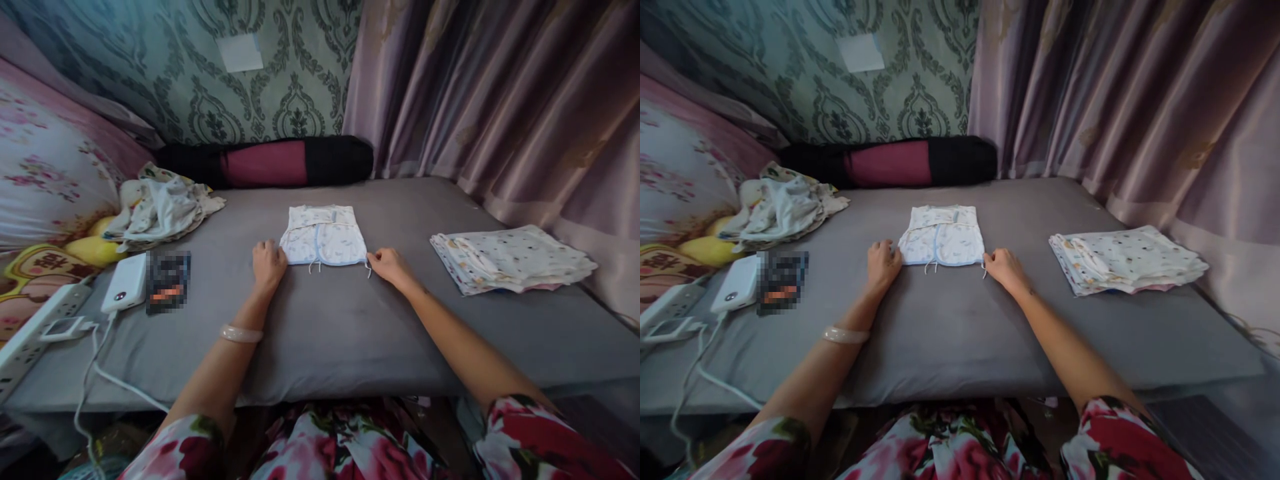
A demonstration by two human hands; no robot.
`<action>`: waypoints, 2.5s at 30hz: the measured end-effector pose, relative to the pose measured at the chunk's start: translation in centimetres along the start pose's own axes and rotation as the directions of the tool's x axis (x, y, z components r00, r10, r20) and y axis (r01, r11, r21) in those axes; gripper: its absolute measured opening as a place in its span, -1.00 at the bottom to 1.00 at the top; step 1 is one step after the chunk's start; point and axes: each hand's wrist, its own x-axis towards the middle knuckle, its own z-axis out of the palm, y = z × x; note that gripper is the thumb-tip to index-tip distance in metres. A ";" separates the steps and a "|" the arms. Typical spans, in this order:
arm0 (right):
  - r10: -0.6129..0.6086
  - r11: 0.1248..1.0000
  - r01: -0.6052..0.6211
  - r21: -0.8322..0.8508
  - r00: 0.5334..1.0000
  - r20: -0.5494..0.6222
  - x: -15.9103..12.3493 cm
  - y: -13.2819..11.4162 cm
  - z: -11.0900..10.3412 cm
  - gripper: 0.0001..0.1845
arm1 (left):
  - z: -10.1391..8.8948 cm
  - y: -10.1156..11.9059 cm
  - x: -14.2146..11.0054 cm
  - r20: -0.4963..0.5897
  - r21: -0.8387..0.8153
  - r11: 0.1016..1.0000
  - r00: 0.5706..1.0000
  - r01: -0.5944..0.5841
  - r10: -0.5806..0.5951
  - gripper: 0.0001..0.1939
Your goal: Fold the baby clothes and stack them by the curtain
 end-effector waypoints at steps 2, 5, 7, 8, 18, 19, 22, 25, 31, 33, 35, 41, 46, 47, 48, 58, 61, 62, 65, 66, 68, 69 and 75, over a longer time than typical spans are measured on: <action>-0.001 1.000 0.001 -0.003 1.000 0.000 0.4 -0.3 0.2 -0.62 | 0.0 -0.6 0.1 0.032 -0.023 0.998 0.998 0.050 -0.050 -0.64; -0.022 1.000 0.022 -0.011 1.000 0.005 0.7 -0.6 0.5 -0.65 | -0.2 -1.0 0.3 0.115 -0.066 0.992 0.989 0.106 -0.098 -0.61; -0.040 0.999 0.040 -0.025 0.999 0.016 0.8 -0.9 0.6 -0.67 | -0.4 -0.9 0.4 0.174 -0.090 0.984 0.975 0.152 -0.135 -0.60; -0.047 0.998 0.048 -0.036 0.999 0.020 0.8 -1.0 0.6 -0.67 | -0.5 -0.8 0.6 0.201 -0.099 0.980 0.968 0.171 -0.148 -0.60; -0.008 0.999 0.008 -0.050 1.000 -0.004 1.0 -1.4 1.1 -0.62 | -2.0 -0.3 1.1 0.370 -0.246 0.953 0.926 0.179 -0.078 -0.42; -0.005 0.999 0.005 -0.042 1.000 0.000 1.0 -1.4 1.0 -0.62 | -2.1 -0.4 1.0 0.371 -0.276 0.948 0.927 0.161 -0.049 -0.41; -0.021 0.999 0.022 -0.025 0.999 0.041 1.2 -1.6 0.7 -0.69 | -2.4 -0.6 0.7 0.392 -0.354 0.928 0.919 0.116 0.035 -0.45; -0.037 0.999 0.037 0.012 0.999 0.032 1.5 -1.8 0.3 -0.75 | -2.9 -0.6 0.4 0.435 -0.422 0.900 0.896 0.112 0.093 -0.49; -0.001 0.909 -0.017 0.416 0.999 0.045 1.8 -1.5 0.6 -0.64 | -3.0 -1.0 0.3 0.471 -0.437 0.899 0.858 0.027 0.203 -0.40; -0.077 0.834 0.026 0.550 0.994 0.071 1.8 -1.1 0.6 -0.59 | -2.4 -1.6 0.5 0.400 -0.389 0.918 0.883 -0.079 0.246 -0.42; -0.157 0.789 0.058 0.611 0.982 0.109 1.8 -0.5 0.4 -0.59 | -1.8 -2.2 0.8 0.319 -0.352 0.916 0.896 -0.191 0.309 -0.49; -0.436 0.806 0.338 0.486 0.894 0.102 2.5 1.1 -0.1 -0.50 | -1.0 -2.9 1.9 0.165 -0.252 0.911 0.914 -0.325 0.372 -0.73; -0.557 0.823 0.568 0.024 0.814 -0.166 3.1 0.3 0.5 -0.75 | -0.7 -2.0 3.4 0.070 -0.233 0.893 0.909 -0.386 0.411 -0.75; -0.559 0.825 0.564 -0.050 0.799 -0.222 3.3 -0.1 0.6 -0.81 | -0.5 -1.8 3.7 0.061 -0.241 0.889 0.908 -0.389 0.414 -0.74; -0.565 0.822 0.559 -0.107 0.779 -0.272 3.6 -0.5 0.6 -0.83 | -0.3 -1.5 4.0 0.049 -0.251 0.886 0.909 -0.389 0.413 -0.74; -0.565 0.813 0.578 -0.068 0.756 -0.332 8.8 -3.0 0.9 -0.49 | 3.9 1.4 7.9 -0.217 -0.409 0.860 0.948 -0.304 0.232 -0.77; -0.499 0.854 0.520 -0.029 0.801 -0.331 10.3 -3.5 0.9 -0.48 | 5.2 2.1 9.4 -0.258 -0.455 0.845 0.950 -0.280 0.176 -0.78; -0.484 0.863 0.504 -0.026 0.811 -0.328 10.7 -3.7 0.9 -0.49 | 5.6 2.3 9.9 -0.263 -0.458 0.847 0.952 -0.268 0.159 -0.78; -0.449 0.886 0.462 -0.035 0.840 -0.305 12.1 -4.3 0.8 -0.51 | 6.4 2.8 11.5 -0.256 -0.447 0.865 0.959 -0.227 0.119 -0.78; -0.439 0.894 0.447 -0.044 0.850 -0.290 12.7 -4.4 0.7 -0.52 | 6.7 2.8 12.0 -0.248 -0.439 0.873 0.963 -0.211 0.108 -0.77; -0.412 0.910 0.410 -0.066 0.874 -0.256 13.8 -4.6 0.8 -0.52 | 7.2 2.9 12.9 -0.220 -0.417 0.892 0.972 -0.174 0.086 -0.77; -0.402 0.915 0.396 -0.077 0.884 -0.239 14.3 -4.6 0.8 -0.53 | 7.5 2.9 13.3 -0.201 -0.402 0.903 0.977 -0.149 0.072 -0.76; -0.352 0.936 0.341 -0.091 0.918 -0.184 16.7 -4.4 1.6 -0.62 | 8.9 2.2 14.3 -0.066 -0.245 0.969 0.997 0.021 -0.038 -0.70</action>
